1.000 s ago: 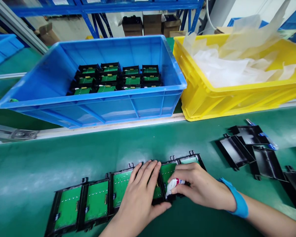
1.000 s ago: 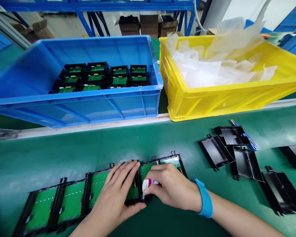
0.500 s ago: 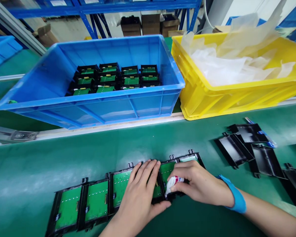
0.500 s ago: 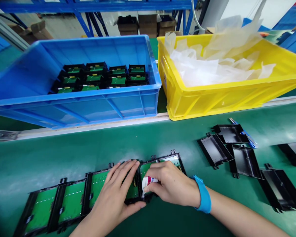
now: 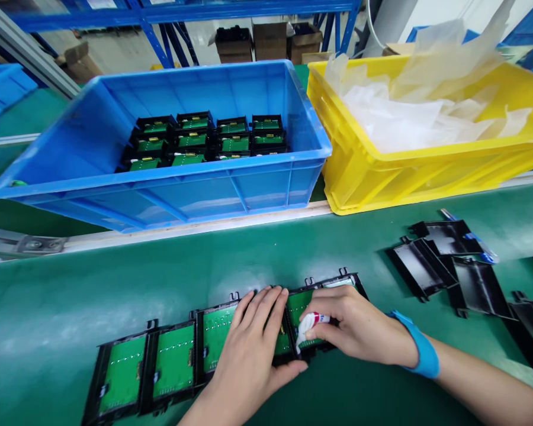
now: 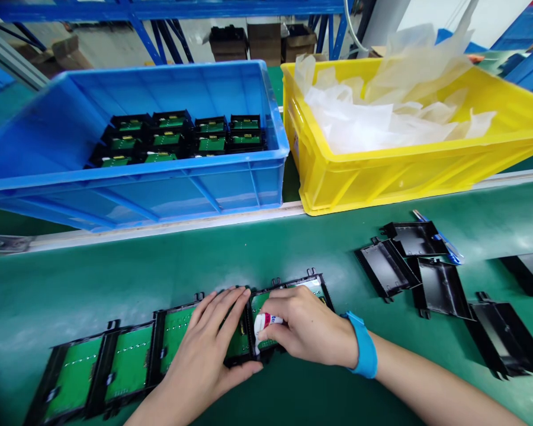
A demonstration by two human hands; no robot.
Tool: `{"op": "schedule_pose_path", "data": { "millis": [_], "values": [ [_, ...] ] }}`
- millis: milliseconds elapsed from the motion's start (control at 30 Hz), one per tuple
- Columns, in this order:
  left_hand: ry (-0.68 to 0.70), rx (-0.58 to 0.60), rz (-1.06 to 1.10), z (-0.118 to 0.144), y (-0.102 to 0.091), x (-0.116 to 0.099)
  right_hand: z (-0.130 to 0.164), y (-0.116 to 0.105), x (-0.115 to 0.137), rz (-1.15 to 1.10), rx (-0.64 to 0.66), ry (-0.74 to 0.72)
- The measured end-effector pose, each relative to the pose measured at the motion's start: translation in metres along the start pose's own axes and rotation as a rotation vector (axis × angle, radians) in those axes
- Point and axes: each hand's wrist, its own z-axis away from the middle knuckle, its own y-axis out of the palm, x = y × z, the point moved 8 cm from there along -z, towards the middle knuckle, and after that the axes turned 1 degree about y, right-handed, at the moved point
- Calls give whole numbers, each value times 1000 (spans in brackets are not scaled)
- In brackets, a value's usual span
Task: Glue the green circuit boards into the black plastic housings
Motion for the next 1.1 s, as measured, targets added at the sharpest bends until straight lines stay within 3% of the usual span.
{"op": "schedule_pose_path", "data": {
  "millis": [367, 500, 700, 833, 967, 1033, 1100],
  "values": [
    [1, -4, -2, 1, 1, 1, 2, -1, -2, -15, -10, 11],
    [-11, 14, 23, 0, 3, 0, 5, -10, -6, -42, -72, 51],
    [-77, 84, 118, 5, -11, 6, 15, -18, -30, -440, -140, 290],
    [-129, 109, 117, 21, -31, 27, 20, -13, -31, -599, -236, 326],
    [-127, 95, 137, 37, -36, 43, 23, -19, -10, -289, -445, 246],
    [-113, 71, 158, 40, -35, 46, 26, -22, 12, -5, -564, 98],
    [-108, 55, 175, 40, -33, 46, 28, -17, 34, 249, -605, -65]
  ]
}}
